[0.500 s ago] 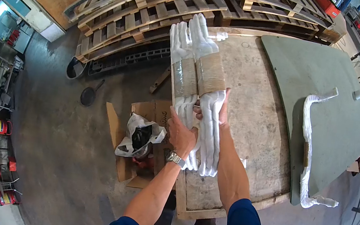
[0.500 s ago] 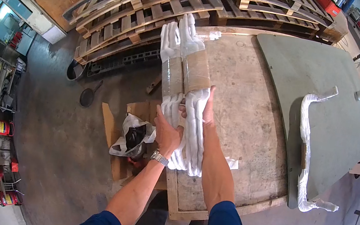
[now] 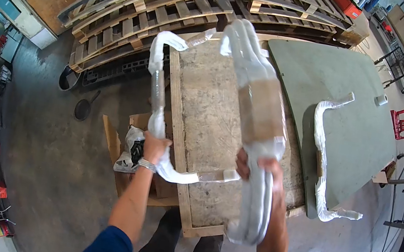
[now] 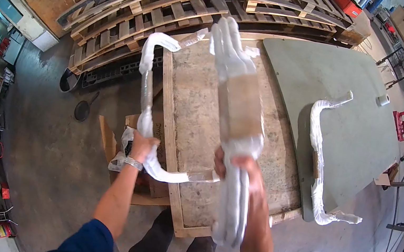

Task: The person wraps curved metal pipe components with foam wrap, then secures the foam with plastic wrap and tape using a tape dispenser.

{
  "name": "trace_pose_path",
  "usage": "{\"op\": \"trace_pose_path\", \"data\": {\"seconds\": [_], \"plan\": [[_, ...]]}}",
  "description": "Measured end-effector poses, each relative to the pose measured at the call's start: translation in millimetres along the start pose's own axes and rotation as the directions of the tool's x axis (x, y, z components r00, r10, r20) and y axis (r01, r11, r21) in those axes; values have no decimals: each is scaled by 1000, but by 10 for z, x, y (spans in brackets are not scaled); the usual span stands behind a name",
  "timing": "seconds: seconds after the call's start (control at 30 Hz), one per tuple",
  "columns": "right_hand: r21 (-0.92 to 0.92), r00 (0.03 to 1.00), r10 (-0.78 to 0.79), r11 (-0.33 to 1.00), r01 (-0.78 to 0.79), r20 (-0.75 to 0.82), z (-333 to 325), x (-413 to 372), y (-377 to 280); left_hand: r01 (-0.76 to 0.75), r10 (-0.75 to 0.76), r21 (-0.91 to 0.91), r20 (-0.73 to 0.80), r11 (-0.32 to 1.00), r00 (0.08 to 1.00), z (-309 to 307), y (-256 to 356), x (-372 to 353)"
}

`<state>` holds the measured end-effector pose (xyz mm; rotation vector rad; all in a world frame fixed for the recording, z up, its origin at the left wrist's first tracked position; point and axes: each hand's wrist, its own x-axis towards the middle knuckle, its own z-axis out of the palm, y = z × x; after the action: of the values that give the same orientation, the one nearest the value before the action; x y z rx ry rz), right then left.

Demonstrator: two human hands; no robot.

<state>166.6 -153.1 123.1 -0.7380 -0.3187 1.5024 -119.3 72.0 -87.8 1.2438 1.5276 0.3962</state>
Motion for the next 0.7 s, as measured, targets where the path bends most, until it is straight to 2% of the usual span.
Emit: {"op": "trace_pose_path", "data": {"seconds": [0.07,0.13,0.17,0.2,0.23,0.27,0.3,0.33,0.4,0.43,0.53,0.57,0.67,0.7], "plan": [[50,994,-27,998,33,-105,182,-616,-64,-22,48,192,-134,981,990,-160,-34,53],[-33,987,-34,999,29,-158,114,-1201,-37,-25,59,149,-228,988,972,-190,-114,117],[-77,989,-15,997,3,-150,61,-1449,-43,-80,114,162,-212,983,971,-228,-146,95],[-103,965,-47,994,21,-259,208,-1666,-101,-138,171,172,-195,975,966,-247,-160,80],[-132,967,-34,991,0,-251,186,-1890,-131,-145,179,172,-202,974,963,-252,-164,149],[-168,967,-20,986,-24,-255,66,-2154,-103,-180,203,160,-141,970,969,-247,-240,219],[-165,968,-8,986,-35,-252,12,-2201,-106,-206,219,148,-75,967,973,-235,-299,177],[-177,967,3,983,-49,-254,-18,-2257,-101,-203,216,150,-77,968,973,-209,-342,146],[-216,964,10,974,-69,-264,-57,-2387,-127,-219,206,-167,-89,961,974,8,-353,94],[-241,962,12,967,-80,-271,-79,-2444,-169,-123,123,-268,-16,955,992,78,-215,-63],[-285,949,27,951,-122,-315,-80,-2662,-182,-155,147,-247,-49,957,988,359,-214,-242],[-303,944,28,944,-134,-329,-85,-2715,-195,-118,112,-341,-39,932,993,490,-226,-348],[-371,934,43,910,-183,-354,-153,-2799,-299,-119,124,-424,-17,898,992,951,-535,-410],[-392,930,46,898,-198,-364,-184,-2819,-323,-20,58,-424,76,905,995,1042,-465,-532]]}}
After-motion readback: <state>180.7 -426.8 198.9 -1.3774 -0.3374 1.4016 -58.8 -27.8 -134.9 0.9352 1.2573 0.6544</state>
